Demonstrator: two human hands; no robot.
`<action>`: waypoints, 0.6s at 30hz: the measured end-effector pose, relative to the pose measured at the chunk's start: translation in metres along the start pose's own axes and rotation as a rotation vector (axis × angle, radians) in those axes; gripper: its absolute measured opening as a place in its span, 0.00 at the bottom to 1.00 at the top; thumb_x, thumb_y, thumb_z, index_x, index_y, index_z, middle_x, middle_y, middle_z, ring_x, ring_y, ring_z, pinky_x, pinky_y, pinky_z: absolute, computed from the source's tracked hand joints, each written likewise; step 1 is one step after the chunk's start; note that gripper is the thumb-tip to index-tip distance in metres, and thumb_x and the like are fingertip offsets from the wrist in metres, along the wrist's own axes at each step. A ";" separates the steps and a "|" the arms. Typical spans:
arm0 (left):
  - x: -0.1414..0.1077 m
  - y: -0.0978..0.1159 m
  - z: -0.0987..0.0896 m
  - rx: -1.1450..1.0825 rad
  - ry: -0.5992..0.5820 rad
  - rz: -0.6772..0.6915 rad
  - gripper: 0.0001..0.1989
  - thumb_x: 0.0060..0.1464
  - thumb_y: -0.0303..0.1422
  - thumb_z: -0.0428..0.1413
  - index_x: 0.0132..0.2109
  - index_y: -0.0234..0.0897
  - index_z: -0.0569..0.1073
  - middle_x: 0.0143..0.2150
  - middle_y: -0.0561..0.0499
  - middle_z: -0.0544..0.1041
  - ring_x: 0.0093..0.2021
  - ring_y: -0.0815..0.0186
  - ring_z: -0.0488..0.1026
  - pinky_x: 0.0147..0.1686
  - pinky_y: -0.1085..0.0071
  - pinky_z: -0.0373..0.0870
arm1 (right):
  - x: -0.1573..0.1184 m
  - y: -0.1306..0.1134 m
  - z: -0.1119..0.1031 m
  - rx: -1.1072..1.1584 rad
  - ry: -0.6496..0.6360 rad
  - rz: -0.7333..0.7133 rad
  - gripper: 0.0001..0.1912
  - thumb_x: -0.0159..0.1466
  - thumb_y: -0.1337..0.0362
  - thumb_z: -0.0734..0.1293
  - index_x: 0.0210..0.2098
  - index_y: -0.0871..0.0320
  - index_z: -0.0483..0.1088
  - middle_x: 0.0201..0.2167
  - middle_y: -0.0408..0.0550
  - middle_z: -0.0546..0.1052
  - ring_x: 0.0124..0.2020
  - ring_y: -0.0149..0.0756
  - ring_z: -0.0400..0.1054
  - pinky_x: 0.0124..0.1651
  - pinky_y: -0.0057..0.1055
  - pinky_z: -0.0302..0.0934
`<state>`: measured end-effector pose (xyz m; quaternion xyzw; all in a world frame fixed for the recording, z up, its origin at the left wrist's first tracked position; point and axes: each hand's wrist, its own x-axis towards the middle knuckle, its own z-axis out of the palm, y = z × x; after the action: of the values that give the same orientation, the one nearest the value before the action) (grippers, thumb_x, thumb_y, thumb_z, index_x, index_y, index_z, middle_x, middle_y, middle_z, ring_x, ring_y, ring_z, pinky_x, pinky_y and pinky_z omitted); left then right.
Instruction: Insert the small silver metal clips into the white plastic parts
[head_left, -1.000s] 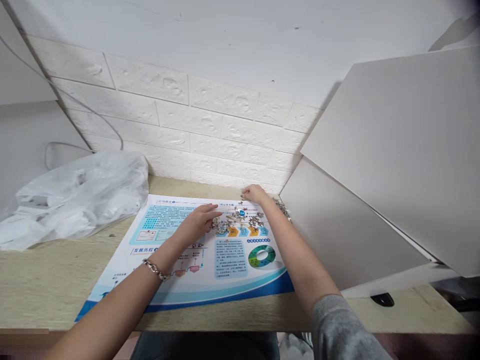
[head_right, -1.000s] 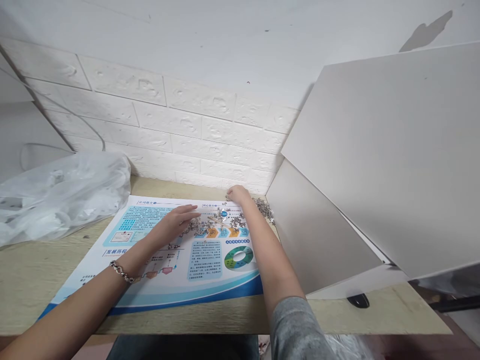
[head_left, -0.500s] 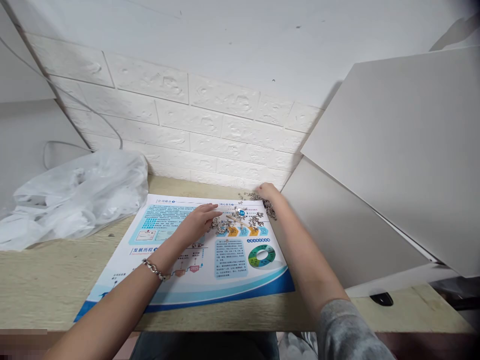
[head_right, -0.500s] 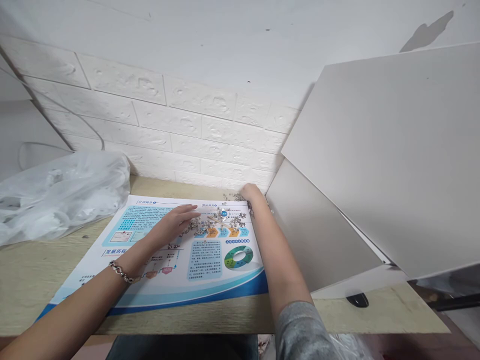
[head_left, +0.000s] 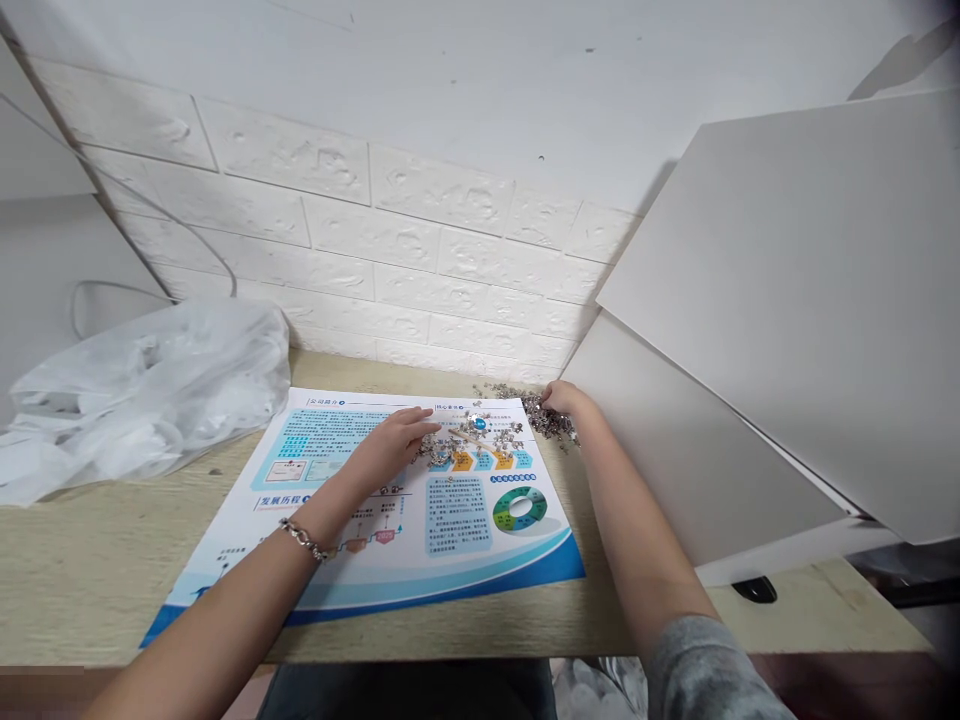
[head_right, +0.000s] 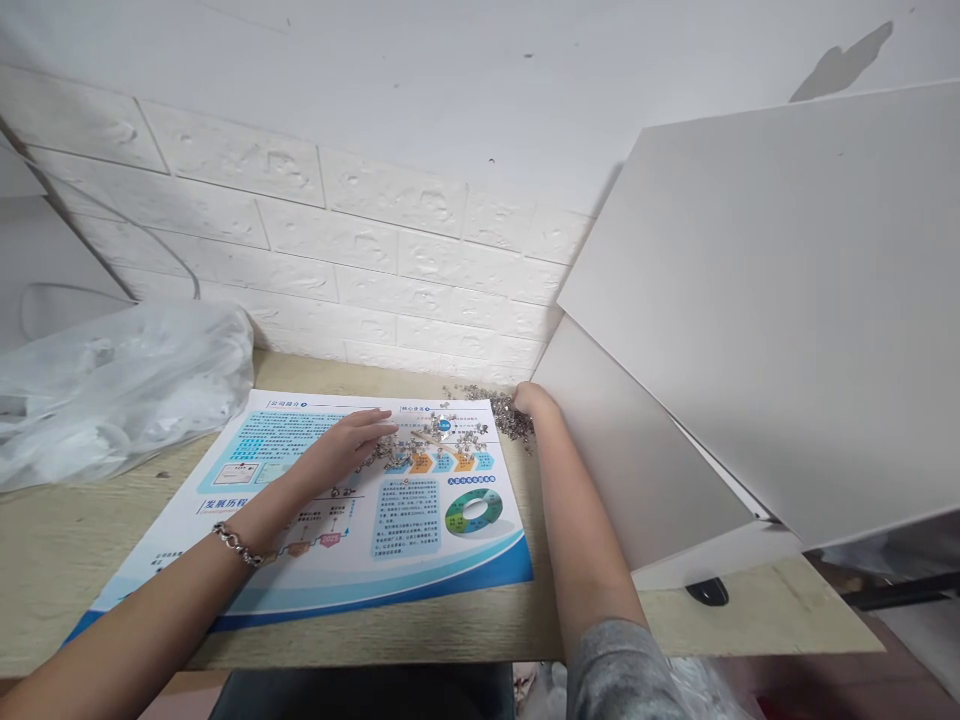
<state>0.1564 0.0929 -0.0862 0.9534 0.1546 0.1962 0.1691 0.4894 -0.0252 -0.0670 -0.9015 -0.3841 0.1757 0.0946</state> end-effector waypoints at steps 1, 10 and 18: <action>0.000 0.000 0.000 0.002 0.002 0.001 0.18 0.56 0.26 0.44 0.49 0.40 0.71 0.57 0.47 0.66 0.58 0.59 0.60 0.54 0.58 0.61 | 0.001 0.001 -0.001 -0.007 -0.008 -0.008 0.05 0.46 0.72 0.68 0.25 0.65 0.74 0.20 0.46 0.74 0.19 0.28 0.64 0.26 0.24 0.56; -0.001 -0.004 0.003 0.003 0.023 0.036 0.18 0.56 0.27 0.44 0.49 0.40 0.71 0.57 0.47 0.66 0.57 0.59 0.61 0.53 0.57 0.62 | 0.005 0.003 -0.008 0.020 0.025 -0.060 0.09 0.49 0.71 0.66 0.31 0.65 0.74 0.22 0.45 0.74 0.21 0.27 0.63 0.24 0.21 0.54; -0.001 0.000 -0.002 -0.016 -0.002 0.015 0.17 0.56 0.26 0.44 0.48 0.39 0.71 0.56 0.46 0.66 0.57 0.59 0.61 0.53 0.57 0.61 | 0.006 -0.010 0.004 0.040 0.037 -0.135 0.08 0.49 0.71 0.66 0.29 0.62 0.74 0.24 0.44 0.75 0.24 0.27 0.65 0.29 0.21 0.56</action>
<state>0.1552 0.0927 -0.0845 0.9534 0.1458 0.1977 0.1753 0.4850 -0.0142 -0.0692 -0.8745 -0.4387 0.1598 0.1315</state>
